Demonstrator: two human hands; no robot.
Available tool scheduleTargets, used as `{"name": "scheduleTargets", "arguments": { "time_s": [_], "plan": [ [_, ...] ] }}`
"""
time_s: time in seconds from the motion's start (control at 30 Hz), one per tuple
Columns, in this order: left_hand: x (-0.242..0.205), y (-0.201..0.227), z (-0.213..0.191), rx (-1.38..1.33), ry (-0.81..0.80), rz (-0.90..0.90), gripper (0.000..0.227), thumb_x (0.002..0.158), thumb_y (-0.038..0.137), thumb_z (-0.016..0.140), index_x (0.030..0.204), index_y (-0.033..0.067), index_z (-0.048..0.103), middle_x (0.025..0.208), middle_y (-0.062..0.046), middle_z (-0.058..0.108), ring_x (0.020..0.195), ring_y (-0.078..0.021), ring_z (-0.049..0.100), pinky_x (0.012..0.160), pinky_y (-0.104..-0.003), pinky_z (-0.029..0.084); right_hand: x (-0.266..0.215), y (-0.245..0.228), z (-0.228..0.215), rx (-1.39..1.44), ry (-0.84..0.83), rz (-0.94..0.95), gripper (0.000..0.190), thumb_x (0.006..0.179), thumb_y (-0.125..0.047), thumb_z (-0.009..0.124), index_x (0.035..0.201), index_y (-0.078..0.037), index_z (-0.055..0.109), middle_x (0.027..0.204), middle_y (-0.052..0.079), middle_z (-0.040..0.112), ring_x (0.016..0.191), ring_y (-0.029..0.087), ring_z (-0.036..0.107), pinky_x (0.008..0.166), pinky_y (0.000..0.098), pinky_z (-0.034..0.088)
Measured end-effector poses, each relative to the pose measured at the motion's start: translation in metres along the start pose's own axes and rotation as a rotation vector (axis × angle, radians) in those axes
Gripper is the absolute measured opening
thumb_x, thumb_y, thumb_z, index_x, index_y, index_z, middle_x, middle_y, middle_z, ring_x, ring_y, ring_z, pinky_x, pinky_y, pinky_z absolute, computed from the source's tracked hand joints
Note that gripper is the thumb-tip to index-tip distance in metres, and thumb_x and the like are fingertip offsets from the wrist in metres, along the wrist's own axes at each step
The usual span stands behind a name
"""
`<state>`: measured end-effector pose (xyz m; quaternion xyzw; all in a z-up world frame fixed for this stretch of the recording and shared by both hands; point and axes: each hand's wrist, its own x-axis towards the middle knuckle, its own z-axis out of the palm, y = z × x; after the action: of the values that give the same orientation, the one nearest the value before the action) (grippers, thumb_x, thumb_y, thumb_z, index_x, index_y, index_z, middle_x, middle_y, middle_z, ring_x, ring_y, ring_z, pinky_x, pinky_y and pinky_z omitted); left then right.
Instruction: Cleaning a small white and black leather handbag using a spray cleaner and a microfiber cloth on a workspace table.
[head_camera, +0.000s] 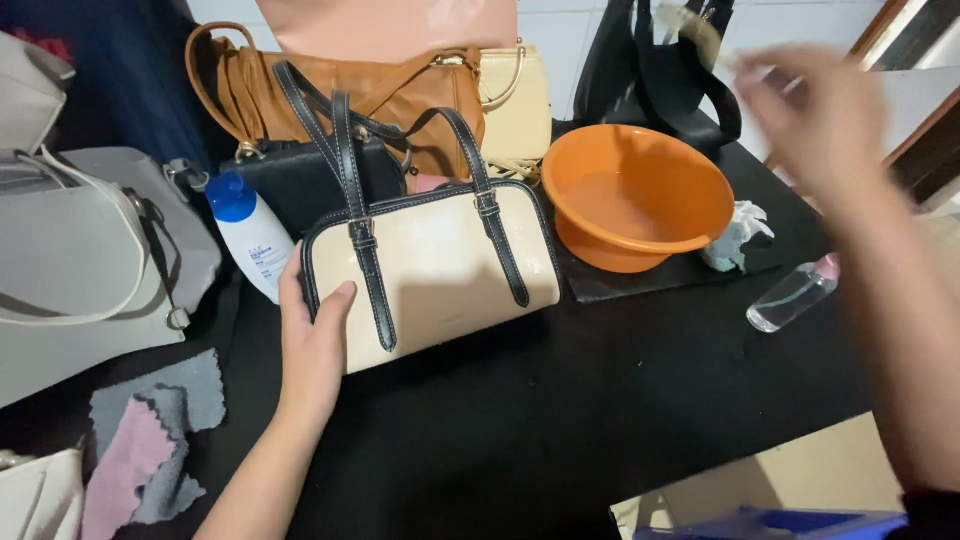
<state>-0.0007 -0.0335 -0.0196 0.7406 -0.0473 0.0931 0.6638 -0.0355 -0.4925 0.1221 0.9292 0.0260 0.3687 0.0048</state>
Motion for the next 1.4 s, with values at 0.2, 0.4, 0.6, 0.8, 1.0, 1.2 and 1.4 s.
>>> {"name": "scheduleTargets", "arguments": {
  "time_s": [0.2,0.4,0.6,0.8,1.0,1.2,1.4],
  "plan": [
    [0.001,-0.008,-0.001,-0.017,0.011,0.045,0.069,0.091,0.029,0.058,0.154,0.0143,0.034,0.163,-0.01,0.035,0.151,-0.0236,0.03,0.123,-0.039,0.021,-0.013,-0.029,0.017,-0.497,-0.799,0.213,0.036,0.104,-0.035,0.05,0.134,-0.047,0.066,0.138,-0.012,0.067,0.121,0.025,0.067,0.078,0.0443,0.058],
    [0.002,-0.001,0.0,-0.027,-0.009,-0.006,0.068,0.089,0.031,0.056,0.153,0.0159,0.036,0.16,-0.007,0.039,0.148,-0.023,0.035,0.121,-0.039,0.027,-0.007,-0.013,-0.02,0.136,-0.237,0.07,0.03,0.112,-0.02,0.064,0.137,-0.006,0.075,0.118,0.017,0.074,0.094,0.032,0.065,0.071,0.0463,0.046],
    [0.003,-0.016,0.001,-0.048,0.001,0.087,0.066,0.091,0.026,0.057,0.152,0.0112,0.037,0.16,-0.01,0.039,0.148,-0.0217,0.034,0.122,-0.036,0.023,-0.01,0.031,0.024,0.95,-0.083,0.371,0.019,0.117,-0.034,0.062,0.133,-0.024,0.062,0.092,-0.002,0.055,0.069,0.002,0.043,0.056,0.0165,0.03],
    [-0.001,0.003,-0.001,-0.046,-0.008,-0.054,0.069,0.088,0.03,0.054,0.152,0.0162,0.036,0.16,-0.006,0.039,0.148,-0.0211,0.036,0.12,-0.037,0.028,-0.018,-0.025,0.018,-0.351,-0.519,-0.035,0.028,0.105,-0.026,0.058,0.128,-0.03,0.074,0.121,-0.008,0.073,0.107,0.02,0.07,0.069,0.038,0.055],
    [0.004,-0.001,-0.002,-0.084,-0.03,-0.079,0.073,0.084,0.03,0.06,0.152,0.0179,0.036,0.159,-0.005,0.041,0.146,-0.0197,0.038,0.119,-0.037,0.031,-0.029,0.011,-0.002,0.406,0.08,-0.135,0.03,0.127,0.008,0.065,0.157,0.007,0.068,0.126,0.017,0.058,0.098,0.022,0.045,0.085,0.034,0.034],
    [0.002,0.008,-0.006,-0.057,-0.044,-0.154,0.076,0.084,0.035,0.06,0.153,0.0192,0.034,0.16,-0.004,0.039,0.147,-0.0194,0.037,0.119,-0.036,0.031,-0.033,-0.031,0.012,-0.408,-0.95,0.467,0.042,0.104,-0.025,0.053,0.142,-0.04,0.063,0.14,-0.006,0.067,0.127,0.027,0.065,0.094,0.0489,0.058],
    [0.001,0.014,-0.003,-0.126,-0.04,-0.244,0.074,0.083,0.033,0.06,0.152,0.0199,0.037,0.15,-0.002,0.051,0.135,-0.0147,0.05,0.11,-0.031,0.041,-0.06,0.004,0.023,-0.161,0.043,-0.016,0.033,0.116,0.001,0.063,0.146,-0.005,0.075,0.109,0.017,0.07,0.095,0.036,0.065,0.062,0.0434,0.048]
  ]
}}
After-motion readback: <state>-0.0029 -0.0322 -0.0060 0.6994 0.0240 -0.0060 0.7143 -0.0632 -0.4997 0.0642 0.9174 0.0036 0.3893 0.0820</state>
